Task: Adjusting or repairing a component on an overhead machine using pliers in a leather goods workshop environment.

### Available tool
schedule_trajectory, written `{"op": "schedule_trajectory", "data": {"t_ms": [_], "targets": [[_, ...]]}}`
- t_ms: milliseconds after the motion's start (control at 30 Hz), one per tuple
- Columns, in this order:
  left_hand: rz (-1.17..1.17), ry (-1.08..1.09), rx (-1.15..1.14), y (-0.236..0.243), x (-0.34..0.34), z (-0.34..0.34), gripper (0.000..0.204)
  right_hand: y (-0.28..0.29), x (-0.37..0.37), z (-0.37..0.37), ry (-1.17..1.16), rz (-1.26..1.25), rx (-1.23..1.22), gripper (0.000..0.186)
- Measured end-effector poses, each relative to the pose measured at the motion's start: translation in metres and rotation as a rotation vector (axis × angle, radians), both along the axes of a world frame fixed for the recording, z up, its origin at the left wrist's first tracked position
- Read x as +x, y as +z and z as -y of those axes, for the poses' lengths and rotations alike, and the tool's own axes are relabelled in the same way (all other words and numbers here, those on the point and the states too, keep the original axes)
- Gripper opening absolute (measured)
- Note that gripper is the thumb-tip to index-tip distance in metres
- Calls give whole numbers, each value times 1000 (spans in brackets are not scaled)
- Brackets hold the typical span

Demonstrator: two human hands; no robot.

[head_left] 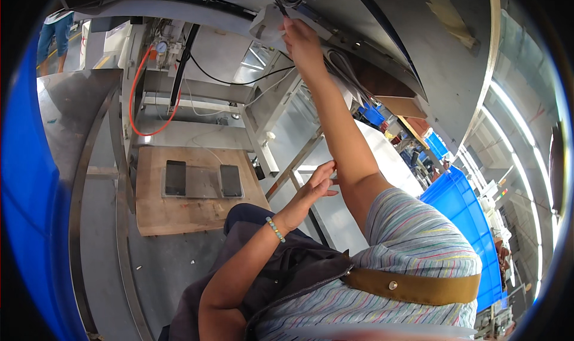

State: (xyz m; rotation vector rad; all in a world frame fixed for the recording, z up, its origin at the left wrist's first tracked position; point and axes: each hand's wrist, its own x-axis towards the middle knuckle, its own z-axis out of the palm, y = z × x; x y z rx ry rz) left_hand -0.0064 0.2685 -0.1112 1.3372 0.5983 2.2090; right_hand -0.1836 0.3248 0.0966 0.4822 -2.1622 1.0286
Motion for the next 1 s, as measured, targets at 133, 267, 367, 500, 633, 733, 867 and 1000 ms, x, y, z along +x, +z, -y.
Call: {"op": "schedule_trajectory", "data": {"t_ms": [133,267,367,500,633,733,867,1000], "targets": [[-43,-22,-69,-10,-1,-3,75,-12,12,-11,-29,18,-72,33],[-84,-21,-84,-10,-4,-2,73,-17,9,-26,-103,-48,-127,33],[-93,-8,-93,-12,-5,-5,71,-21,8,-37,-193,-182,9,33],[-60,-7,-114,-14,-5,-4,70,-27,15,-22,-345,-339,234,33],[-24,40,-77,-9,-6,0,71,-1,32,-14,-663,-543,526,30],[-55,65,-27,4,-4,7,73,19,39,-11,-800,-593,722,29],[-63,62,13,9,-4,10,76,33,38,-8,-874,-645,937,31],[-63,45,33,5,-9,7,74,49,37,-6,-887,-617,995,31]]}}
